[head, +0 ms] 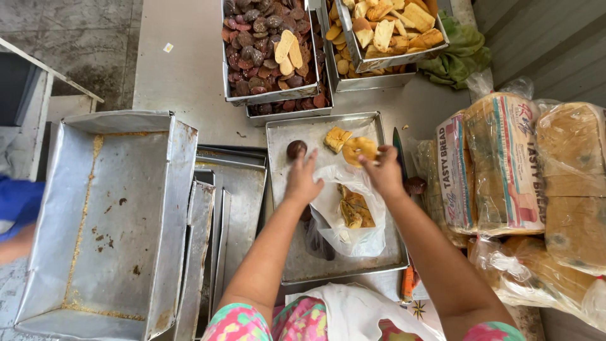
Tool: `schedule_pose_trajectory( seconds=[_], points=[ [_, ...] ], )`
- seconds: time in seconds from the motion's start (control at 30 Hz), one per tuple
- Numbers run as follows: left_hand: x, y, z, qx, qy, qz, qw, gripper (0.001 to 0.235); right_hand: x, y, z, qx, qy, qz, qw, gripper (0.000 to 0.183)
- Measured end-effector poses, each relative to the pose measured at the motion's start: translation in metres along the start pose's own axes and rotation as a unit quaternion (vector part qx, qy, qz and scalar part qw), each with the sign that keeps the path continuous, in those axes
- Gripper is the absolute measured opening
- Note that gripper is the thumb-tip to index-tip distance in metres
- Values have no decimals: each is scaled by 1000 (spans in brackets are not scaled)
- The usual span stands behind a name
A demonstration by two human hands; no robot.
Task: The person empties a plastic bag of assorted pastries onto a metal tray, then crumbles the pastries by hand into small pieces. They open a loaf of sliced bread and add several slices to the tray, mixing them with the crumbled pastries.
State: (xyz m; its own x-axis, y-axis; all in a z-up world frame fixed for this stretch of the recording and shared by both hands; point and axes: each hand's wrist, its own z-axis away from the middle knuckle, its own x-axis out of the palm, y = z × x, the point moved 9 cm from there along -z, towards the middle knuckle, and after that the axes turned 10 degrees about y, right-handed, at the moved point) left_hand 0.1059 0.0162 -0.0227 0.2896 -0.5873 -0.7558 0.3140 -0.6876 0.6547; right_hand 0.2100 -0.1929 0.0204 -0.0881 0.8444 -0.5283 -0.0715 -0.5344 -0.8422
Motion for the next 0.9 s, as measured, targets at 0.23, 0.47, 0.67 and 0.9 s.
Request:
schedule_pose_trajectory(
  seconds=[0.23,0.47,0.67,0.9],
  points=[
    [54,-27,16,92,21,25,995,24,13,57,145,-44,-374,482,791,126],
    [43,19,24,119,39,104,987,16,-3,111,157,-194,-117,292,929,59],
    [0,156,44,288,-24,50,956,12,-89,67,107,-240,87,-43,966,38],
    [-62,298,140,499,-132,79,853,12,-169,-12,157,-254,79,2,964,80]
  ],
)
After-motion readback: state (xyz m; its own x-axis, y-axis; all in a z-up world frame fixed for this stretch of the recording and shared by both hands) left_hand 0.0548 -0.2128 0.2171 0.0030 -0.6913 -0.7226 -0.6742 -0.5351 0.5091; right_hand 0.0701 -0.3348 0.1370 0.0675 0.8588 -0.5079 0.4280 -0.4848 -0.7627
